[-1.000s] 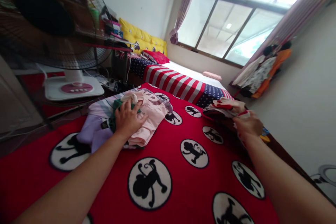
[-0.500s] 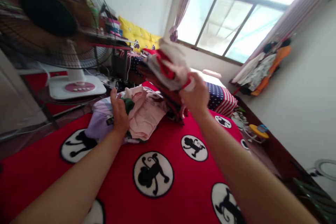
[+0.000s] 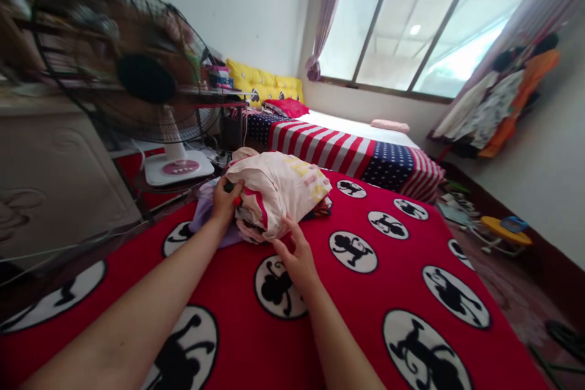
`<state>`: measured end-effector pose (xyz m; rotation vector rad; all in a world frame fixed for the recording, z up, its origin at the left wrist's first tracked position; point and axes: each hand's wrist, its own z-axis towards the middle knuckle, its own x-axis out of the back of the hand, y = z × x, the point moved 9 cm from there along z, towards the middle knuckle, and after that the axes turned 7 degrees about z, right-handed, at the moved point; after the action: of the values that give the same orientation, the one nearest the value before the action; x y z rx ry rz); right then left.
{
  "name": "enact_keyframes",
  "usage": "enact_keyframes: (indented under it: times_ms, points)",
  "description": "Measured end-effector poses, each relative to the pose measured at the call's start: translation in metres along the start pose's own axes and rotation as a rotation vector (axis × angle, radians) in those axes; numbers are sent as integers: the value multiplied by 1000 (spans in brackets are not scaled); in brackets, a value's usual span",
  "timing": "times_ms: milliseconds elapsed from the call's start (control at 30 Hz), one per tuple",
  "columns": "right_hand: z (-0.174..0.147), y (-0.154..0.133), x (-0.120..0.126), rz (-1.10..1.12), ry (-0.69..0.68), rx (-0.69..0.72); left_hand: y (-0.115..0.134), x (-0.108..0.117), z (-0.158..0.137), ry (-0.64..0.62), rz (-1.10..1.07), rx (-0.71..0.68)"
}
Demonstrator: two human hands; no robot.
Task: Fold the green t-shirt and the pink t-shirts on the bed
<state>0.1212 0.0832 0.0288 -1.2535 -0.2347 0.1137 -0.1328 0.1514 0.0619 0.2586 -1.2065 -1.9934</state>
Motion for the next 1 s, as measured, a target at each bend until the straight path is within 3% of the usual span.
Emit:
enact_keyframes:
  times_ms: [133,233,300,367,400,467,533,600,700,800,867,933,967,1000]
  points:
    - [-22,24,29,246,310,-117,22,33,15,99,133,30]
    - [-21,21,27,254,328,-97,78,46,29,202,228,-106]
    - [-17,17,20,202,284,-82,131,20,31,75,331,-383]
    - [-14,16,17,154,253,-74,159,-31,23,-247,442,-561]
    - [-14,17,17,143,246,-73,160,-58,17,-423,507,-576]
    - [-15,19,19,144,241,-78,152,-93,8,-593,568,-558]
    - [-15,21,20,154,221,-89,141,-110,5,-641,585,-525]
    - [-15,22,20,181,198,-107,134,-113,8,-657,566,-510]
    - [-15,21,21,222,192,-132,144,-89,24,-653,503,-501]
    - [-15,20,22,240,219,-142,179,-26,51,-500,445,-490]
    - [-15,21,22,250,227,-145,212,46,63,-127,269,-535]
    - [-16,22,22,254,221,-147,227,108,53,188,196,-612]
    - [-17,23,22,255,218,-151,225,118,48,158,253,-616]
    - [-17,24,22,255,220,-153,218,106,43,-91,367,-623]
